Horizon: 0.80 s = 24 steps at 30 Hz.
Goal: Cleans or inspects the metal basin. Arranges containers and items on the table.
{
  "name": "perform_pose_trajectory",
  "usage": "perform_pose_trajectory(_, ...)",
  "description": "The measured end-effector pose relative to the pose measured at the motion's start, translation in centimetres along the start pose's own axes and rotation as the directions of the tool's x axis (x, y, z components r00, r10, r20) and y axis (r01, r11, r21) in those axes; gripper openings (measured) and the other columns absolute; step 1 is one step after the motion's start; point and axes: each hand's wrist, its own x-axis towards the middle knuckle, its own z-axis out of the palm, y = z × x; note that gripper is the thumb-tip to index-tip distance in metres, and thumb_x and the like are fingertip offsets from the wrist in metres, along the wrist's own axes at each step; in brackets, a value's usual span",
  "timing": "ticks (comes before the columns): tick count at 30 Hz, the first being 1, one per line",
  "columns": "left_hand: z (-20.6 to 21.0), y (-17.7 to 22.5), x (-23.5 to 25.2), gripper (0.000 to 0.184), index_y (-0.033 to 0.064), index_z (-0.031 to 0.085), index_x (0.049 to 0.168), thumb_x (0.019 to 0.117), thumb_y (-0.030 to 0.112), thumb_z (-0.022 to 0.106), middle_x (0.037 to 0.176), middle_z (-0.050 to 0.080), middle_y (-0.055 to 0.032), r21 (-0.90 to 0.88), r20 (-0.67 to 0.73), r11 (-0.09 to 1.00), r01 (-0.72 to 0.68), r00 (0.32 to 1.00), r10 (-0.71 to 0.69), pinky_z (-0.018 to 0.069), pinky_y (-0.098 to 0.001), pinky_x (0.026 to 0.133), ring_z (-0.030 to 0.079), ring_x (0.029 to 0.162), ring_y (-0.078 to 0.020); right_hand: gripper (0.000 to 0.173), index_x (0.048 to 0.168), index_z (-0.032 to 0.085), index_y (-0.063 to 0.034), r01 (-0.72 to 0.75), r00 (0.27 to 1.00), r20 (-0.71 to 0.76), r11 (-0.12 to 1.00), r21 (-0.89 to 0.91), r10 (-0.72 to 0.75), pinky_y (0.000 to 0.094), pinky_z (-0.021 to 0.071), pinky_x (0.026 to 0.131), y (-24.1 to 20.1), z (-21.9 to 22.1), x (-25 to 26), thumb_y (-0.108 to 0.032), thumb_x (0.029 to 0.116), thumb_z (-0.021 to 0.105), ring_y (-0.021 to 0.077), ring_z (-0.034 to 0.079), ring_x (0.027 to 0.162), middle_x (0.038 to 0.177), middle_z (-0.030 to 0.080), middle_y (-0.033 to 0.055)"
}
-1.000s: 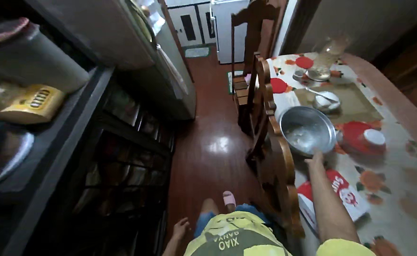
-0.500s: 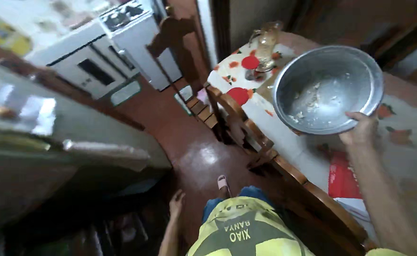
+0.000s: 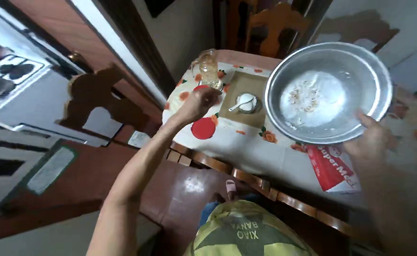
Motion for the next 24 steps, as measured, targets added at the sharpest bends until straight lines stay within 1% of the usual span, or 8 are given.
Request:
perform_pose_trajectory(6, 7.2, -6.8, 10.9, 0.032, 0.0007, 0.064, 0.132, 0.1033, 0.009, 0.053, 0.112, 0.071, -0.0211, 0.101, 0.391, 0.994, 0.027, 0.918, -0.065, 0.0507, -0.0575, 0.098, 0.069, 0.106, -0.0367, 0.050, 0.152, 0.037, -0.0178, 0.132, 0.952, -0.265, 0.987, -0.086, -0.151, 0.0445, 0.0568, 0.097, -1.8, -3.1, -0.5, -0.017, 0.1043, 0.052, 0.0194, 0.062, 0.122, 0.139, 0.057, 0.0065)
perform_pose_trajectory(9, 11.6, -10.2, 14.4, 0.041, 0.0004, 0.055, 0.142, 0.1047, 0.016, 0.055, 0.125, 0.066, -0.0267, 0.151, 0.480, 0.984, 0.092, 0.864, -0.154, 0.0460, -0.0638, 0.102, 0.063, 0.117, -0.0445, 0.049, 0.152, 0.037, -0.0168, 0.129, 0.916, -0.364, 0.983, -0.127, -0.167, 0.0429, 0.0561, 0.098, -1.8, -3.6, -3.5, -0.022, 0.1056, 0.051, 0.0177, 0.062, 0.121, 0.138, 0.057, 0.0051)
perform_pose_trajectory(12, 16.2, -12.7, 15.9, 0.071, 0.0080, 0.038, 0.156, 0.0979, 0.034, 0.069, 0.143, 0.051, -0.0323, 0.195, 0.436, 0.965, 0.174, 0.866, -0.244, 0.0432, -0.0717, 0.101, 0.054, 0.127, -0.0534, 0.044, 0.149, 0.040, -0.0154, 0.156, 0.850, -0.486, 0.979, -0.135, -0.202, 0.0398, 0.0574, 0.096, -2.5, -2.3, -6.3, -0.026, 0.1076, 0.050, 0.0153, 0.064, 0.116, 0.132, 0.061, 0.0036)
perform_pose_trajectory(15, 20.6, -15.1, 16.4, 0.102, 0.0163, 0.020, 0.164, 0.0849, 0.029, 0.084, 0.157, 0.033, -0.0321, 0.242, 0.419, 0.947, 0.209, 0.858, -0.296, 0.0450, -0.0727, 0.097, 0.050, 0.126, -0.0579, 0.044, 0.149, 0.041, -0.0139, 0.160, 0.814, -0.522, 0.962, -0.223, -0.256, 0.0379, 0.0566, 0.098, -2.8, -1.4, -7.8, -0.028, 0.1079, 0.049, 0.0134, 0.064, 0.116, 0.133, 0.061, 0.0037)
perform_pose_trajectory(17, 22.1, -15.8, 16.0, 0.100, 0.0152, 0.015, 0.165, 0.0869, 0.012, 0.077, 0.162, 0.023, -0.0310, 0.308, 0.442, 0.935, 0.178, 0.843, -0.306, 0.0478, -0.0688, 0.097, 0.051, 0.125, -0.0570, 0.047, 0.151, 0.040, -0.0151, 0.145, 0.795, -0.542, 0.953, -0.265, -0.271, 0.0366, 0.0561, 0.099, -2.8, -0.6, -8.6, -0.030, 0.1075, 0.050, 0.0127, 0.063, 0.118, 0.136, 0.060, 0.0033)
perform_pose_trajectory(19, 22.7, -15.8, 15.5, 0.091, 0.0080, 0.015, 0.164, 0.0893, 0.000, 0.066, 0.160, 0.026, -0.0330, 0.364, 0.471, 0.922, 0.134, 0.827, -0.306, 0.0466, -0.0652, 0.101, 0.050, 0.129, -0.0548, 0.046, 0.150, 0.043, -0.0160, 0.147, 0.776, -0.570, 0.957, -0.251, -0.269, 0.0358, 0.0569, 0.097, -2.8, 0.2, -9.1, -0.031, 0.1072, 0.051, 0.0127, 0.065, 0.115, 0.133, 0.061, 0.0025)
perform_pose_trajectory(21, 22.2, -14.7, 15.4, 0.078, 0.0018, 0.019, 0.162, 0.0943, 0.001, 0.059, 0.154, 0.035, -0.0352, 0.418, 0.471, 0.901, 0.113, 0.821, -0.322, 0.0398, -0.0637, 0.108, 0.045, 0.135, -0.0529, 0.044, 0.147, 0.046, -0.0173, 0.162, 0.778, -0.575, 0.964, -0.210, -0.256, 0.0376, 0.0572, 0.096, -3.0, 0.4, -9.2, -0.033, 0.1067, 0.052, 0.0141, 0.066, 0.113, 0.131, 0.063, 0.0025)
perform_pose_trajectory(24, 19.0, -12.9, 15.4, 0.064, -0.0017, 0.024, 0.159, 0.1014, 0.007, 0.051, 0.143, 0.047, -0.0373, 0.335, 0.376, 0.928, 0.165, 0.879, -0.292, 0.0444, -0.0638, 0.104, 0.054, 0.127, -0.0525, 0.041, 0.146, 0.045, -0.0141, 0.188, 0.796, -0.549, 0.967, -0.174, -0.254, 0.0354, 0.0570, 0.096, -2.9, 0.2, -8.2, -0.029, 0.1079, 0.049, 0.0118, 0.065, 0.113, 0.129, 0.062, 0.0024)
